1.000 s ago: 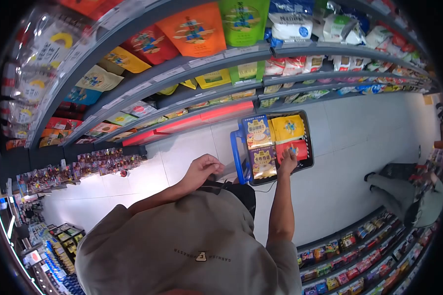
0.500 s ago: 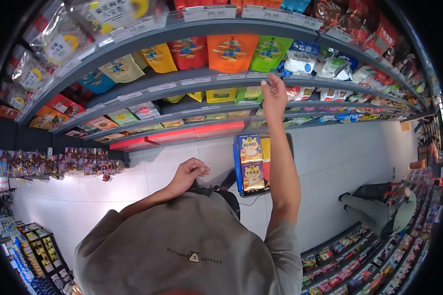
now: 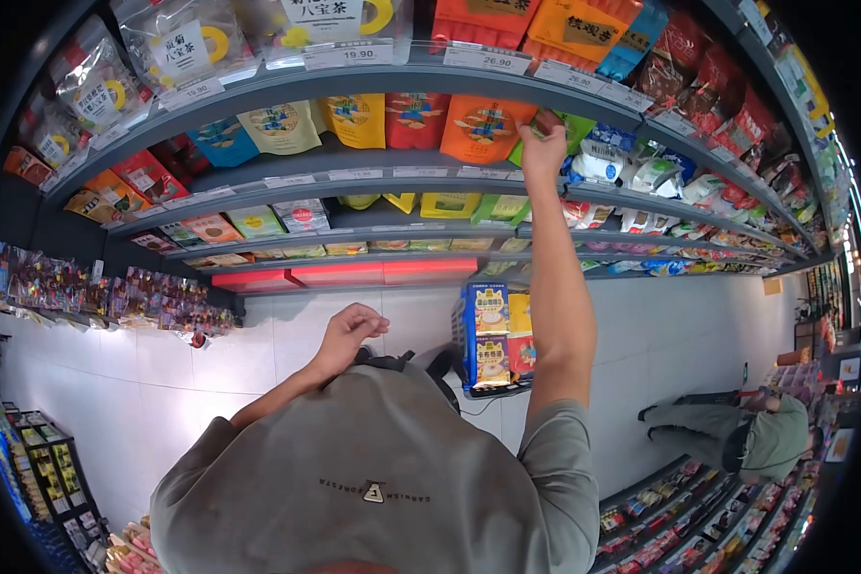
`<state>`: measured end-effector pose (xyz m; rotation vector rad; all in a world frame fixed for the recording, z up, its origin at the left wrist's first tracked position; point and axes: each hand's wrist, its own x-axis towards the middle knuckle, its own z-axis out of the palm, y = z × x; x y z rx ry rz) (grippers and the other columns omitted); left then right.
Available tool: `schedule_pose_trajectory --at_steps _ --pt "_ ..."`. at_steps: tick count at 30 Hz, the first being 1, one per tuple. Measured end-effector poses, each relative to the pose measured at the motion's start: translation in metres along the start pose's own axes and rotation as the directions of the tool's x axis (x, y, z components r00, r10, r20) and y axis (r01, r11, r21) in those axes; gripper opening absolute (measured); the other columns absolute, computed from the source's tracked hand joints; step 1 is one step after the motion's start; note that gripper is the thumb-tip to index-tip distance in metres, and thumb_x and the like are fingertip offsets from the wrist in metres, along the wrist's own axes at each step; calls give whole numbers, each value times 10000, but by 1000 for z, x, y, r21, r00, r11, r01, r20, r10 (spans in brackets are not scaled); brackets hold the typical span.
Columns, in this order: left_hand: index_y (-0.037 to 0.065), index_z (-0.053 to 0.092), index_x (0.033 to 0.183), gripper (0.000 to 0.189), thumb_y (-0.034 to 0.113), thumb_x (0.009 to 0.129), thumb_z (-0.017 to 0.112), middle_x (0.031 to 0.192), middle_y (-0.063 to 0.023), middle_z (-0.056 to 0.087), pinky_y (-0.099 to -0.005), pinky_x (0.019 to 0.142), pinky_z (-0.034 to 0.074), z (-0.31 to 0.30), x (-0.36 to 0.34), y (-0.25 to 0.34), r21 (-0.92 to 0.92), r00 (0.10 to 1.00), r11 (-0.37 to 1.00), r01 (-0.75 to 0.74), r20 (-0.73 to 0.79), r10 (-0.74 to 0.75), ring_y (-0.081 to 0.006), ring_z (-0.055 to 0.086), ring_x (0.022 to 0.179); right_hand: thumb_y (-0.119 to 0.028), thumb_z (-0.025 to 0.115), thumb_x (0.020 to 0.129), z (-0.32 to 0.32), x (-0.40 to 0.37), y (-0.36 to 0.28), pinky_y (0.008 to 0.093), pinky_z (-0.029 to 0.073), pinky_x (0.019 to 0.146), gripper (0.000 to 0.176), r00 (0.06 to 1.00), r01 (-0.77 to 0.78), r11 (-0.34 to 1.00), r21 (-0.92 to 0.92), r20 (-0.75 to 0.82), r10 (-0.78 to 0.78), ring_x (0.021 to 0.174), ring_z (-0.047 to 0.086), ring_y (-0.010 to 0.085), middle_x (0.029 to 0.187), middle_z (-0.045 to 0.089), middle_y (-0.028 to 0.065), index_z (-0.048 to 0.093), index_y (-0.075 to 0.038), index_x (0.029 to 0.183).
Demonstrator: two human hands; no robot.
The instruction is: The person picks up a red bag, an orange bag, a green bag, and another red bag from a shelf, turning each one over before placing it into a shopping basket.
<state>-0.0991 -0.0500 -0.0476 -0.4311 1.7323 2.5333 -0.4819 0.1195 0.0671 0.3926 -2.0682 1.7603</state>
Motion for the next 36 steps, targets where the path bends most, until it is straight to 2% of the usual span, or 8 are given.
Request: schedule_pose_trajectory --at_steps 2,4,8,10,13,20,25,36 --pt "0 550 998 91 55 932 521 972 -120 653 -297 818 494 -4 0 -1 -2 1000 1000 -1 -16 1 -163 623 895 -71 738 738 4 2 0 306 431 877 496 1000 -6 997 -75 -31 3 1032 543 211 1120 576 148 522 84 1157" --pt "0 548 998 92 58 933 521 974 -120 653 -296 818 494 -8 1 -2 -10 1000 1000 -10 -22 10 -162 623 894 -65 752 716 8 9 10 290 440 845 500 999 -35 999 5 -36 35 1000 555 200 1092 584 148 531 91 1136" --pt "-1 545 997 92 62 933 523 976 -119 652 -296 819 495 -9 1 3 11 999 1000 3 -33 -3 -158 622 890 -25 727 723 8 13 15 278 450 801 435 999 -25 1000 -3 -21 25 911 581 174 1008 614 129 543 92 1099" --pt "0 544 998 92 63 934 523 976 -117 652 -296 820 495 -11 2 3 1 999 1000 -2 -33 2 -157 621 889 5 707 730 6 10 16 265 454 736 342 998 -21 983 181 60 10 795 588 142 908 631 94 560 76 1031" --pt "2 543 999 92 64 935 521 977 -115 651 -297 820 494 -13 5 0 -12 1000 1000 -10 -27 9 -155 620 888 46 679 744 4 0 5 247 463 667 255 996 -69 973 220 68 55 709 578 121 844 629 73 550 42 964" --pt "9 540 1000 90 65 933 519 979 -106 649 -287 811 490 -12 14 -1 7 1000 1000 -2 2 2 -153 617 887 96 625 772 0 -12 0 229 492 627 228 980 -182 900 395 146 134 736 604 123 902 641 117 497 19 944" --pt "12 535 1008 92 56 931 512 987 -102 647 -282 809 489 -12 18 -5 -18 999 1000 -1 47 2 -151 615 888 65 650 783 3 -16 -6 234 478 706 250 968 -222 883 413 205 147 782 612 125 908 652 99 536 33 1004" --pt "6 531 1011 94 51 931 509 988 -102 646 -285 818 492 -12 16 0 -20 999 1000 3 33 -2 -154 620 900 71 633 807 9 -46 -22 239 467 793 127 942 -120 954 276 336 21 871 602 122 965 661 93 613 26 924"
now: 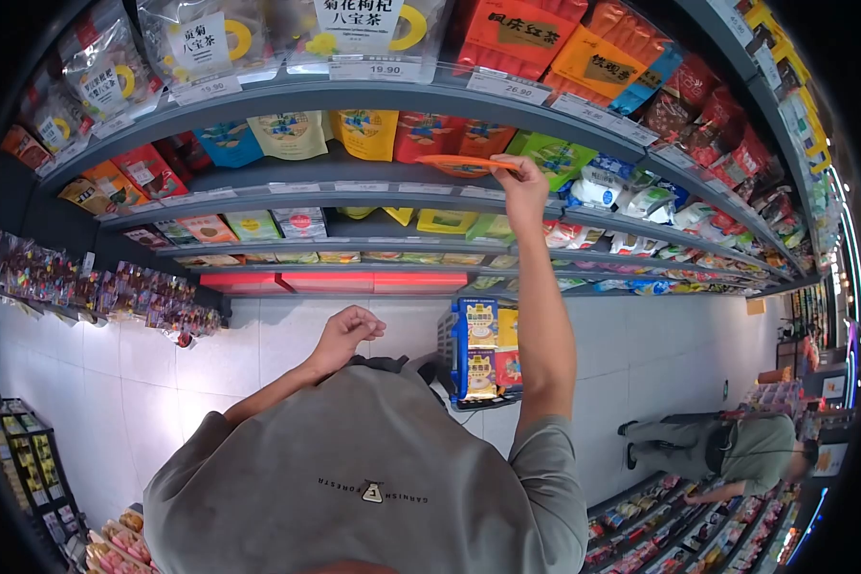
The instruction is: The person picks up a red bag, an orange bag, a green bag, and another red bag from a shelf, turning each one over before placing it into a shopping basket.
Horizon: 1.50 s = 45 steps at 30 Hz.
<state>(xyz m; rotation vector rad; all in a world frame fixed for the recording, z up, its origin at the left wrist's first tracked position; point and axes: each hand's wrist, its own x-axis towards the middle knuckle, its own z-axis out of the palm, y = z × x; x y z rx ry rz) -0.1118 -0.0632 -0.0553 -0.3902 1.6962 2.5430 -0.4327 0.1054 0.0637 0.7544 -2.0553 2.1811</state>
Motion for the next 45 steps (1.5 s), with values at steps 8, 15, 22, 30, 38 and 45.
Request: schedule_pose_trajectory --at_steps 8,15,22,30,38,45 --pt "3 523 996 83 32 918 517 981 -102 651 -282 818 496 0 0 4 4 1000 1000 10 6 -10 -148 620 902 114 609 778 17 -37 -31 329 465 886 147 948 314 949 -1 63 -313 955 608 221 1006 652 133 559 6 864" --pt "18 494 1097 184 24 916 525 1076 -111 612 -291 838 483 6 0 14 79 998 996 -39 60 34 -166 610 934 90 618 767 35 -74 -94 349 470 877 152 804 595 797 -108 81 -589 944 617 241 965 660 151 549 -1 867" --pt "25 269 1363 645 21 837 643 1356 -139 400 -300 885 461 21 -3 33 129 940 931 -341 23 341 -183 487 1166 78 607 828 56 -150 -117 253 469 817 111 991 103 990 98 -93 -94 877 606 135 955 658 116 545 7 888" --pt "-10 447 1280 418 39 891 592 1090 -58 611 -236 725 509 17 -14 43 23 982 998 -59 182 53 -113 610 916 -8 608 873 57 -177 -76 200 458 661 67 934 -279 931 234 -160 320 752 581 60 881 654 59 562 13 917" --pt "-9 485 1212 328 79 910 577 988 -64 639 -241 606 515 4 -11 33 -154 989 988 20 146 3 -104 619 758 -147 583 914 73 -233 -46 189 437 614 210 842 -386 872 302 -271 466 713 559 41 875 648 27 603 22 1036" --pt "7 501 1126 255 101 905 586 1012 -70 646 -211 517 529 -11 -19 30 -143 999 989 31 43 -25 -97 639 748 -134 613 886 120 -310 -38 253 450 836 301 786 -517 770 373 -148 600 945 567 105 1044 623 64 556 27 1134"
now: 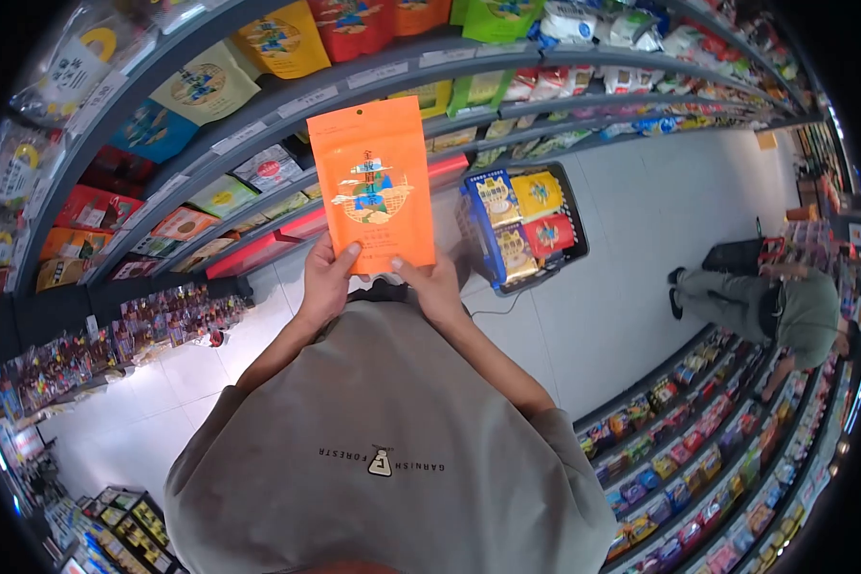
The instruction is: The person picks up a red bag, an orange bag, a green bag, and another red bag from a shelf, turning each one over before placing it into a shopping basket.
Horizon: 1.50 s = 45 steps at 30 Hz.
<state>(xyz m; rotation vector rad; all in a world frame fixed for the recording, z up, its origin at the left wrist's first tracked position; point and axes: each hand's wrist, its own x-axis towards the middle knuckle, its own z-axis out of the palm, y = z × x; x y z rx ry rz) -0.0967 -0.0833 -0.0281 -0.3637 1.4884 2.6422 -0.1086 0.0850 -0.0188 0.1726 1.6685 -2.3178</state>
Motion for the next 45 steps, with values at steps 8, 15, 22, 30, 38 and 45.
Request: schedule_pose_trajectory --at_steps 8,15,22,30,38,45 --pt "-17 494 1128 290 59 879 622 1067 -89 629 -250 777 514 -3 -8 1 115 998 991 -64 32 61 -114 614 925 -56 636 844 3 -7 8 273 474 847 401 997 -75 977 201 20 72 957 595 137 1097 615 102 498 50 1206" --pt "-27 493 1124 285 38 877 619 1088 -88 623 -265 851 480 -9 -17 2 109 997 992 -59 46 54 -115 592 973 -43 612 857 10 -18 6 289 486 820 389 992 -126 933 336 18 128 985 603 167 1126 605 116 478 50 1211" --pt "-16 484 1184 333 43 882 612 1129 -75 606 -275 903 459 -8 -16 3 92 996 993 -72 64 66 -116 572 1027 -18 583 870 12 -14 5 332 485 868 370 993 -113 921 372 60 98 1038 592 198 1158 588 129 469 50 1215" --pt "-18 480 1190 337 45 885 607 1124 -79 607 -283 904 465 -9 -17 0 64 995 994 -91 53 87 -123 571 1036 -9 585 866 8 -11 6 329 483 876 376 987 -156 921 357 103 127 1044 589 199 1165 584 130 469 48 1220" --pt "15 276 1379 672 -16 820 647 1366 -157 356 -331 898 477 -2 -15 4 202 939 925 -323 -58 340 -184 530 1097 21 602 844 15 -6 -1 325 483 881 389 999 32 999 18 37 -33 1031 597 199 1157 593 126 479 44 1212" --pt "64 152 1475 727 192 906 586 1535 -156 67 -392 1066 320 -15 -19 9 491 922 783 -381 140 361 -272 125 1417 -30 703 778 42 -11 -8 283 447 849 449 980 198 962 -187 42 -194 964 570 155 1102 602 94 531 26 1188"
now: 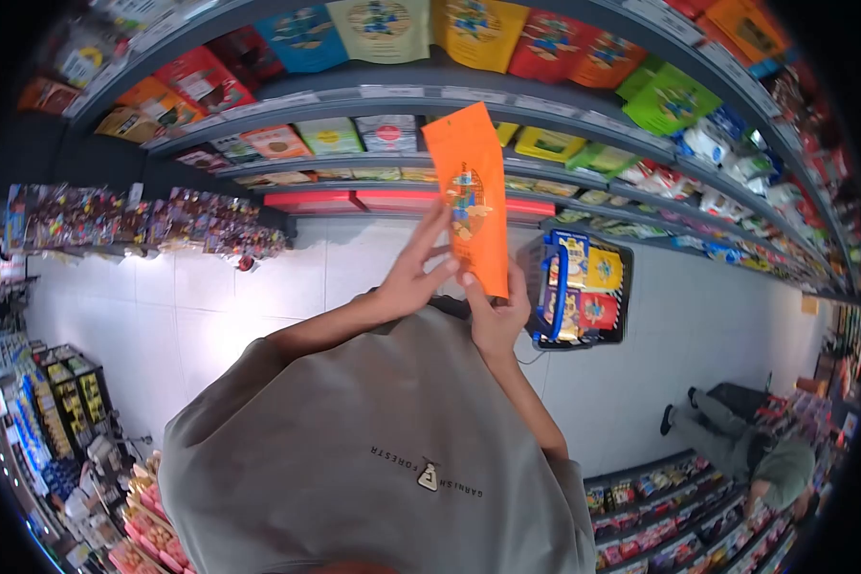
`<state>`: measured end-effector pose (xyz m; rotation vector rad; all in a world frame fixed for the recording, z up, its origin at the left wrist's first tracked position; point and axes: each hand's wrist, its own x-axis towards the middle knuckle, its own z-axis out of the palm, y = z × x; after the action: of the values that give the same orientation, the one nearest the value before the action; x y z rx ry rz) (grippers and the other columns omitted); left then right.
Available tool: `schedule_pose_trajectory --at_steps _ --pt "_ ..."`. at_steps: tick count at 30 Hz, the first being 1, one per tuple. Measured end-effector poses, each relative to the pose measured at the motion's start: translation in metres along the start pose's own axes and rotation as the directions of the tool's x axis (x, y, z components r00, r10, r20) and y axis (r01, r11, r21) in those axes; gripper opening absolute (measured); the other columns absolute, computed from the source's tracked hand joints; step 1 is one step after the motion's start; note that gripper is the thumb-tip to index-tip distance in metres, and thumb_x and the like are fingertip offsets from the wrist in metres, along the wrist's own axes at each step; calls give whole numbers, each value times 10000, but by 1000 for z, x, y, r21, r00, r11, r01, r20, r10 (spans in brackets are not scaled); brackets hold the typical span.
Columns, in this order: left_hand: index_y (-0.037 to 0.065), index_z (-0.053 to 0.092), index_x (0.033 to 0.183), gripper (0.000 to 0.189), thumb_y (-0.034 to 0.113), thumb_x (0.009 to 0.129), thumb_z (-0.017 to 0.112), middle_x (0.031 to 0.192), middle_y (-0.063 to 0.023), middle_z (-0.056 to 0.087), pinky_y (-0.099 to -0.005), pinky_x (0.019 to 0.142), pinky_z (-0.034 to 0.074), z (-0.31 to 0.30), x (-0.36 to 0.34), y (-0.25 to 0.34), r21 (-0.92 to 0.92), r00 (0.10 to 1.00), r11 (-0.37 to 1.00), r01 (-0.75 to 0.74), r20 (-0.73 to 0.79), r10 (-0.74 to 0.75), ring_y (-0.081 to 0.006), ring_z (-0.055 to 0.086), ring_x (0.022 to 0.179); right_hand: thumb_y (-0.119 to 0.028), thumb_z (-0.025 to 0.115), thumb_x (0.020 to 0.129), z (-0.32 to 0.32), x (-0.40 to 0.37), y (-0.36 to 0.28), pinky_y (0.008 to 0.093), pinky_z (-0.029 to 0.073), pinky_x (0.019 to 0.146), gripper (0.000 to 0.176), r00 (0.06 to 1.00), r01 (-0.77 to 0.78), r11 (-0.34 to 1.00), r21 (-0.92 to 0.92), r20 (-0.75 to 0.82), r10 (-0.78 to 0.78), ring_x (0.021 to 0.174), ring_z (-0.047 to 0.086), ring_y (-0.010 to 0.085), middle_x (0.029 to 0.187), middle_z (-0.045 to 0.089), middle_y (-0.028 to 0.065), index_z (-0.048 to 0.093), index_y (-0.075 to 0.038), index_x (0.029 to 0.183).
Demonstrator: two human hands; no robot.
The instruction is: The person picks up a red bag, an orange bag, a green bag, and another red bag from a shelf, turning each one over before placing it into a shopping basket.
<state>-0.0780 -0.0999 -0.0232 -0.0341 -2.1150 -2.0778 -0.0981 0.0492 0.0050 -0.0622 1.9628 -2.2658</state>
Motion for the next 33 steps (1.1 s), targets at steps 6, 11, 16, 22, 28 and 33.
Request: schedule_pose_trajectory --at_steps 6,11,16,22,28,33 --pt "25 138 1465 713 445 960 416 1512 -132 192 -382 1102 254 -9 -7 3 -603 991 797 43 127 42 -237 203 1395 -102 772 674 16 7 -19 403 397 902 642 804 593 627 -505 412 -429 1090 494 324 1305 476 192 513 -9 1255" --pt "54 207 1442 846 684 883 294 1457 -136 310 -444 1132 193 -26 -12 2 -930 967 271 249 226 -116 -277 290 1360 -193 765 695 29 8 -28 434 349 918 649 663 746 399 -533 649 -372 1188 442 364 1390 393 207 506 -53 1274" --pt "43 291 1405 630 405 915 450 1419 -137 368 -459 1104 244 -39 -13 6 -941 965 215 260 246 -92 -292 340 1327 -154 733 719 32 7 -27 420 348 910 570 629 771 394 -501 696 -346 1223 448 326 1401 414 151 534 -72 1247" --pt "-8 345 1362 607 260 853 539 1362 -157 436 -442 1074 292 -44 -12 4 -914 939 220 340 319 -127 -293 413 1272 -119 720 727 31 5 -27 406 359 901 526 629 772 405 -491 683 -371 1196 476 321 1370 456 142 557 -73 1225" --pt "-14 353 1353 605 240 837 539 1352 -159 441 -428 1072 304 -45 -8 6 -903 937 257 345 318 -141 -291 417 1269 -108 712 734 31 8 -26 393 367 901 489 623 778 402 -484 681 -385 1185 487 312 1360 470 136 575 -73 1201" --pt "-19 349 1352 604 211 823 529 1343 -171 442 -428 1073 308 -46 -4 12 -907 942 255 335 311 -129 -298 417 1266 -103 708 738 32 9 -26 393 370 904 475 623 777 396 -489 683 -380 1184 489 311 1359 472 130 579 -68 1195"
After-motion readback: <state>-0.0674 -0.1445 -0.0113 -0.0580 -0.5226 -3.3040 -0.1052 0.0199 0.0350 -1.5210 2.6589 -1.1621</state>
